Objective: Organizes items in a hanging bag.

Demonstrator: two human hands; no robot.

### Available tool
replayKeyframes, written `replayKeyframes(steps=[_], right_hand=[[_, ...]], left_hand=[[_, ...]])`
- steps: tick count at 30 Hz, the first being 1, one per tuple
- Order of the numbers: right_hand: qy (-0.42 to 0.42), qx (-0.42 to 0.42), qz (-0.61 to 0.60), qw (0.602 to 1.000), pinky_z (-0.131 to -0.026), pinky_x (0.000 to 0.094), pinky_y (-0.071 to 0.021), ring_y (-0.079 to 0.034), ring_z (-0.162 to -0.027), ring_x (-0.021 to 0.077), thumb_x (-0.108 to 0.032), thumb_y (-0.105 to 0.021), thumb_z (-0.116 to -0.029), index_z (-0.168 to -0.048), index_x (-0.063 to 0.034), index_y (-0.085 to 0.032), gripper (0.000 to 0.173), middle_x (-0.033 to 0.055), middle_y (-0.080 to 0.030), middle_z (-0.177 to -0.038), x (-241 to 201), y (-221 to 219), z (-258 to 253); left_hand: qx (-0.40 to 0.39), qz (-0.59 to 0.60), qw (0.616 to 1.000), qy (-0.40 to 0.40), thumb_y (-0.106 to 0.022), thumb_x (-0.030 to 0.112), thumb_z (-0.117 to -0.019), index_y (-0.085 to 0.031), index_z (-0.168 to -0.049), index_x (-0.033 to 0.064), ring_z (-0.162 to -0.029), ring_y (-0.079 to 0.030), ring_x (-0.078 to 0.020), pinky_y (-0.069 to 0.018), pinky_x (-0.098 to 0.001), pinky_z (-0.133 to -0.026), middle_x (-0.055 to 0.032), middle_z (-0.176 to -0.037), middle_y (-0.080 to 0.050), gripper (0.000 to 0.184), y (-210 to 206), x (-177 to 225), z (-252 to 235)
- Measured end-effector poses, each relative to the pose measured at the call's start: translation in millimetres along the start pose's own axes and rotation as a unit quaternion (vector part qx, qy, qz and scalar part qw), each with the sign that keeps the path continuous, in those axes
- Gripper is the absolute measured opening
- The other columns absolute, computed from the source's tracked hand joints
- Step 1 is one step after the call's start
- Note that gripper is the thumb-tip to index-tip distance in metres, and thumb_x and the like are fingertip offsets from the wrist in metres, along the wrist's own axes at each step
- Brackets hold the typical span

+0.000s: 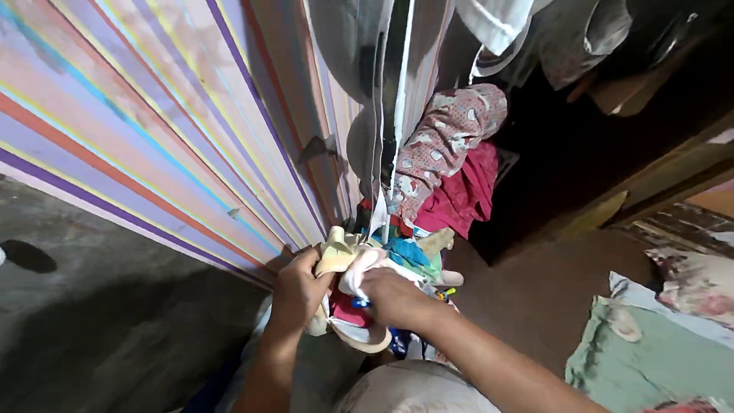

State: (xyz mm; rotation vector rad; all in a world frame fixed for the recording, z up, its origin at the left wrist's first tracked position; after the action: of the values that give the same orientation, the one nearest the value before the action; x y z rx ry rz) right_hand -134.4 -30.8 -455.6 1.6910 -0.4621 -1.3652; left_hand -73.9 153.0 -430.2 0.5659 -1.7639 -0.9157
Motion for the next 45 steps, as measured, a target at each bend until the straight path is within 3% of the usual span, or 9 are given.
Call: replayKeyframes(steps=[4,8,10,14,22,28,37,42,45], right_hand=[[-0.068,-0.254,0.099,0.960,-0.120,0.0557,-0.0279,-0.051,-0.134,0.0364,-0.013,-0.062,-0.0976,-0.125,-0.0038,-0.069,0.030,0.0156,-0.065,-0.133,13,-41,-26],[-0.078,-0.282,0.122,0.949,-0.122,0.0533,-0.0246,-0.050,-0.137,0.0350,-0.018,-0.061,-0.0990,-0.124,-0.0015,-0.069,0.031,0.0162,-0.065,-0.133,3,-41,-29],[-0.079,-0.290,0.135,0.944,-0.122,0.0539,-0.0248,-0.051,-0.135,0.0349,-0.020,-0.061,-0.0990,-0.123,-0.0018,-0.069,0.031,0.0160,-0.066,-0.131,-2,-38,-31],[-0.058,-0.255,0.092,0.961,-0.119,0.0537,-0.0295,-0.055,-0.129,0.0344,-0.018,-0.065,-0.0967,-0.120,-0.0020,-0.071,0.029,0.0156,-0.068,-0.127,8,-38,-27],[-0.100,-0.214,0.034,0.971,-0.121,0.0499,-0.0293,-0.054,-0.132,0.0315,-0.015,-0.065,-0.0969,-0.123,-0.0041,-0.070,0.029,0.0132,-0.067,-0.130,35,-40,0],[-0.079,-0.166,-0.001,0.983,-0.120,0.0502,-0.0315,-0.055,-0.131,0.0331,-0.015,-0.067,-0.0966,-0.123,-0.0014,-0.070,0.030,0.0159,-0.067,-0.129,39,-39,8],[-0.165,-0.075,-0.129,0.975,-0.100,0.0565,-0.0497,-0.066,-0.112,0.0359,-0.012,-0.064,-0.0990,-0.120,0.0015,-0.068,0.026,0.0206,-0.069,-0.116,31,-10,38],[-0.019,-0.016,-0.034,0.999,-0.099,0.0550,-0.0517,-0.064,-0.117,0.0350,-0.008,-0.071,-0.0922,-0.127,-0.0051,-0.069,0.035,0.0165,-0.068,-0.124,9,-19,6],[-0.010,-0.053,0.004,0.999,-0.094,0.0592,-0.0524,-0.064,-0.115,0.0384,-0.012,-0.067,-0.0964,-0.135,-0.0107,-0.065,0.039,0.0165,-0.067,-0.127,-6,-31,-24]], left_hand=[[0.008,-0.031,0.999,0.018,-0.074,0.010,-0.0920,-0.069,-0.101,0.0012,-0.076,-0.066,-0.0308,-0.0548,-0.0545,-0.072,-0.0163,-0.087,-0.068,0.014,3,-14,-3],[0.042,-0.032,0.996,0.078,-0.066,0.009,-0.0978,-0.069,-0.115,-0.0038,-0.095,-0.069,-0.0410,-0.0530,-0.0622,-0.088,-0.0251,-0.103,-0.071,0.022,10,-29,-8],[0.057,-0.010,0.995,0.085,-0.067,0.009,-0.0961,-0.069,-0.111,-0.0020,-0.089,-0.068,-0.0366,-0.0537,-0.0594,-0.082,-0.0218,-0.097,-0.070,0.018,14,-34,-10],[0.062,-0.027,0.997,0.022,-0.077,0.004,-0.0867,-0.070,-0.106,-0.0017,-0.078,-0.070,-0.0300,-0.0571,-0.0523,-0.075,-0.0183,-0.091,-0.072,0.022,20,-26,-12],[-0.010,-0.024,0.999,-0.042,-0.082,0.011,-0.0841,-0.070,-0.104,0.0073,-0.069,-0.065,-0.0228,-0.0554,-0.0440,-0.063,-0.0104,-0.088,-0.070,0.023,-3,0,-3],[-0.007,-0.045,0.997,-0.057,-0.082,0.011,-0.0850,-0.071,-0.104,0.0061,-0.071,-0.065,-0.0237,-0.0554,-0.0456,-0.065,-0.0115,-0.090,-0.070,0.023,-1,-2,-5],[0.027,0.001,0.998,-0.048,-0.081,0.007,-0.0840,-0.070,-0.104,0.0013,-0.070,-0.065,-0.0216,-0.0560,-0.0427,-0.066,-0.0134,-0.091,-0.070,0.024,-2,-15,3],[0.027,-0.011,0.997,-0.066,-0.080,0.009,-0.0838,-0.071,-0.102,0.0020,-0.069,-0.065,-0.0214,-0.0560,-0.0435,-0.065,-0.0127,-0.089,-0.070,0.022,-2,-7,1],[0.014,-0.033,0.997,-0.067,-0.081,0.005,-0.0829,-0.071,-0.103,0.0027,-0.072,-0.066,-0.0226,-0.0571,-0.0434,-0.066,-0.0131,-0.092,-0.071,0.023,0,-1,1]])
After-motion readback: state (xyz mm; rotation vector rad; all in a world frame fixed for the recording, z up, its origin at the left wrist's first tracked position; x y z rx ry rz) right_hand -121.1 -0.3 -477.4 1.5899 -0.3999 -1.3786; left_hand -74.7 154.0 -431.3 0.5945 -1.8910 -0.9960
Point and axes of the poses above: each hand's wrist, its own z-axis away from the middle knuckle, its own y-axis out of the back of the hand, x = y × z, the point moved 1 cm from there along -z, towards the middle knuckle
